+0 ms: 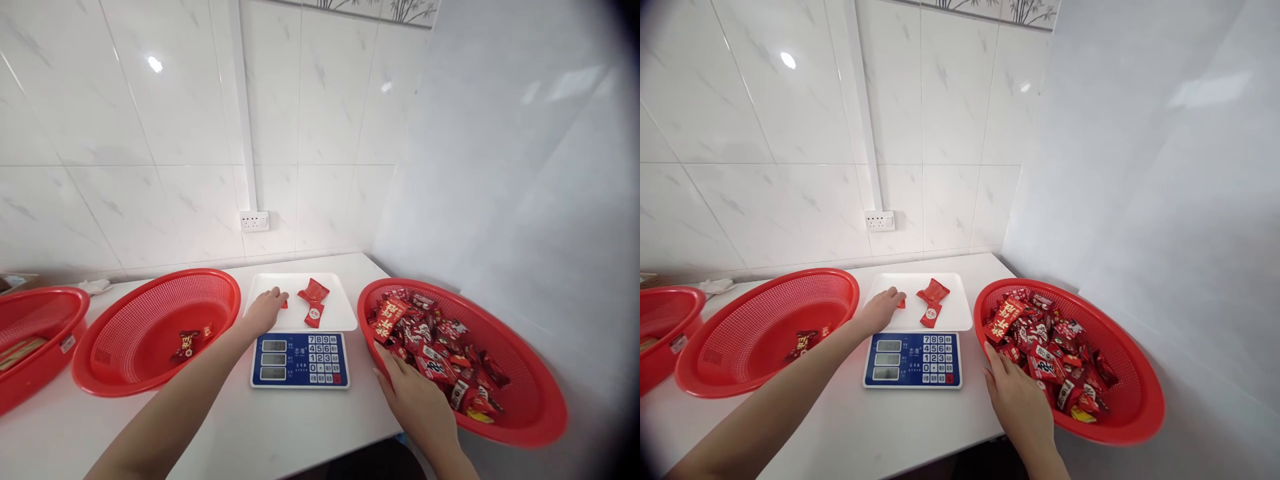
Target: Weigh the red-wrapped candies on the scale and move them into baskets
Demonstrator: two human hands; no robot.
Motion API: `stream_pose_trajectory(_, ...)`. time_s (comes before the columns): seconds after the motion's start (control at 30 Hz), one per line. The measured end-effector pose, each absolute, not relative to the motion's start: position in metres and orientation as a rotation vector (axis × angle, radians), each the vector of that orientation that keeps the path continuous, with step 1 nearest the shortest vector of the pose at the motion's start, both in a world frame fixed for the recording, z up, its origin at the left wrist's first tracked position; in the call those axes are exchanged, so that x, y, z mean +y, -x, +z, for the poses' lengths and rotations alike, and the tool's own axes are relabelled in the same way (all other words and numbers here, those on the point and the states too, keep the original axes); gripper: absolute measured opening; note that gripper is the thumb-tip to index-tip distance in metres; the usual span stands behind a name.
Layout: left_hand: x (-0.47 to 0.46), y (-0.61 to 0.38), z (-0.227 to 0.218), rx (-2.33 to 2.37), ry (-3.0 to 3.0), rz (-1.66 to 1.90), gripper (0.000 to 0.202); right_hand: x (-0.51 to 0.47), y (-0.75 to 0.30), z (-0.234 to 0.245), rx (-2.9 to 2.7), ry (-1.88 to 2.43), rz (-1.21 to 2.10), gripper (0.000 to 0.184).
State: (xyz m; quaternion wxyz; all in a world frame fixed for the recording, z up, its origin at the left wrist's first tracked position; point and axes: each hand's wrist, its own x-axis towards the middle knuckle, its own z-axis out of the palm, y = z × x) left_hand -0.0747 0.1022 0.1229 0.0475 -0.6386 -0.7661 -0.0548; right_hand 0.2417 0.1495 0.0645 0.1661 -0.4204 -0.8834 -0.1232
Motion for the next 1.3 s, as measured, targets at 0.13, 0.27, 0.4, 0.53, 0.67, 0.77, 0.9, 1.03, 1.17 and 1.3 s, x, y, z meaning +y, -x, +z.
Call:
stream_pose_trajectory(0.13,0.067,0.093,0.141,-2.502,1.571,-0.259,0.044,0.151,-0.242,0.063,-2.503,1.179,-0.329,0.041)
stream_pose_trajectory(0.27,0.028,0.111,0.159,-2.606,1.230,-0.368,0.035,0.151,-0.243,0.063,-2.496,1.163,-0.309,0.040)
stream_pose_trajectory(0.4,0.029,0.095,0.155,-2.589,1.324,-0.478,0.033,0.151,-0.242,0.063,-2.497,1.186,-0.298,0.041)
stream_pose_trajectory(0.53,0.071,0.049,0.135,-2.487,1.707,-0.536,0.027,0.150,-0.242,0.064,-2.484,1.177,-0.295,0.040)
stream_pose_trajectory(0.67,0.114,0.015,0.122,-2.386,1.942,-0.567,0.022,0.149,-0.241,0.069,-2.503,1.200,-0.277,0.041)
stream_pose_trajectory(0.77,0.134,0.007,0.116,-2.379,2.007,-0.579,0.017,0.147,-0.240,0.072,-2.538,1.227,-0.273,0.041)
stream_pose_trajectory(0.9,0.144,0.005,0.109,-2.380,2.023,-0.636,0.016,0.146,-0.239,0.074,-2.541,1.240,-0.237,0.040)
stream_pose_trajectory(1.03,0.135,0.008,0.112,-2.342,1.945,-0.745,0.018,0.146,-0.239,0.072,-2.515,1.221,-0.197,0.040)
stream_pose_trajectory(1.17,0.096,0.043,0.133,-2.337,1.666,-0.821,0.027,0.149,-0.241,0.070,-2.514,1.190,-0.157,0.042)
stream_pose_trajectory(1.3,0.035,0.099,0.154,-2.416,1.179,-0.821,0.028,0.151,-0.241,0.068,-2.515,1.170,-0.163,0.042)
